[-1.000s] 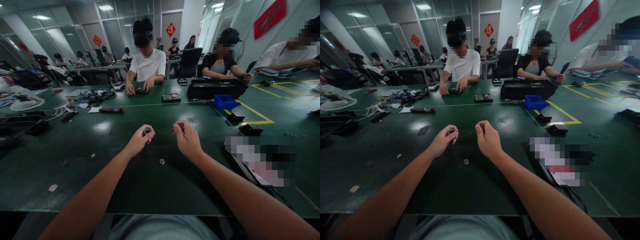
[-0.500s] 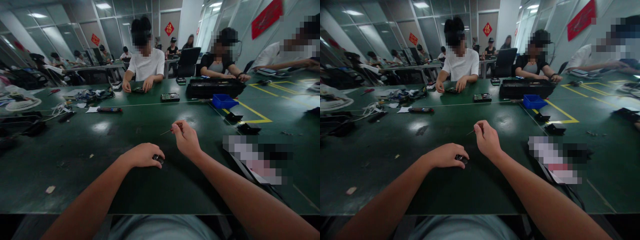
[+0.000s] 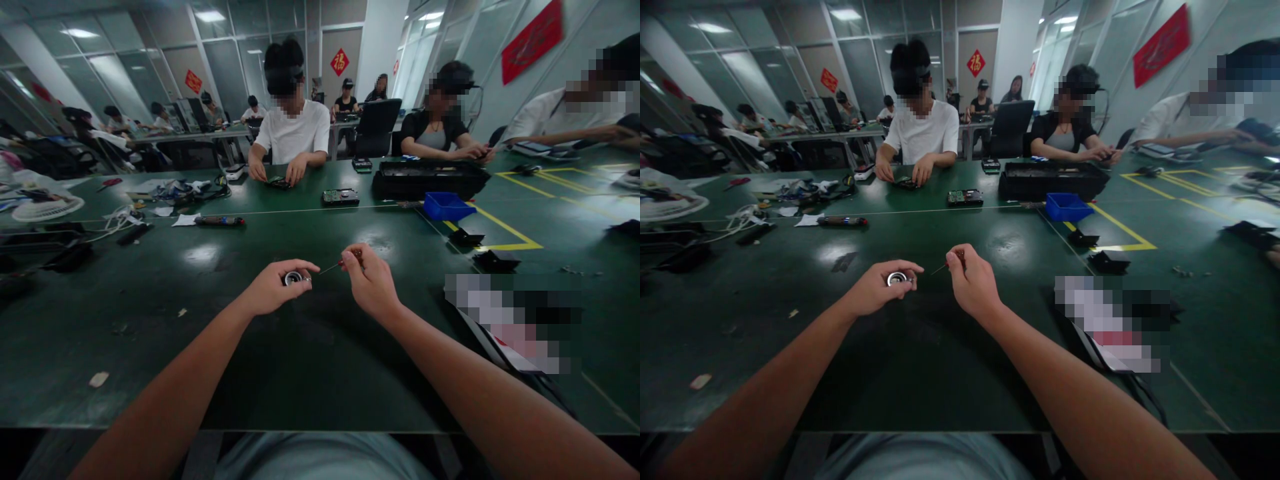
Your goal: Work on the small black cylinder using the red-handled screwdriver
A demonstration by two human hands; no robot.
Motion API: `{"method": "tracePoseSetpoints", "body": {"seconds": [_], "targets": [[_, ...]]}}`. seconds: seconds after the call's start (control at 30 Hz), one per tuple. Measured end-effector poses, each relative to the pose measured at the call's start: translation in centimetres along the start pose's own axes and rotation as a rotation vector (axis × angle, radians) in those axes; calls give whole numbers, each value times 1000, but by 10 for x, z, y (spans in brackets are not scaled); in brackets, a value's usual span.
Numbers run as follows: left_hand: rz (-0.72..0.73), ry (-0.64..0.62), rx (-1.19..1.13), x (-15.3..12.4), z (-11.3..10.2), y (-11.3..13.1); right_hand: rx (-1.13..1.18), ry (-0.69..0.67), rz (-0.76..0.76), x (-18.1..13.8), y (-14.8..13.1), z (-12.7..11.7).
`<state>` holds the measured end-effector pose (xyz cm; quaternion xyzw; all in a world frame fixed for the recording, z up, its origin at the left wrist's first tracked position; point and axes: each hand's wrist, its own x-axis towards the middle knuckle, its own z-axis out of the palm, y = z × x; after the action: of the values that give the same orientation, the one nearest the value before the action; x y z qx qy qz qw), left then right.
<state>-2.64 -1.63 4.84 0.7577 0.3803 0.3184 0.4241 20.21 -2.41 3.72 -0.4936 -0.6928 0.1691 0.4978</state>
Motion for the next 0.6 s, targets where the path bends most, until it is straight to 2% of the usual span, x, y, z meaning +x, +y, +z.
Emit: {"method": "tracePoseSetpoints", "body": {"seconds": [0.17, 0.27, 0.43, 0.6], "targets": [[-81, 410, -457, 3, -17, -14, 0, -12, 8, 0, 1, 0], [-140, 612, -624, -2, -38, -23, -6, -15, 11, 0, 3, 0], [-312, 929, -698, -26, -94, -39, -23, -18, 8, 0, 3, 1], [-414, 1203, -615, -66, -155, -44, -25, -18, 9, 1, 3, 0]]}}
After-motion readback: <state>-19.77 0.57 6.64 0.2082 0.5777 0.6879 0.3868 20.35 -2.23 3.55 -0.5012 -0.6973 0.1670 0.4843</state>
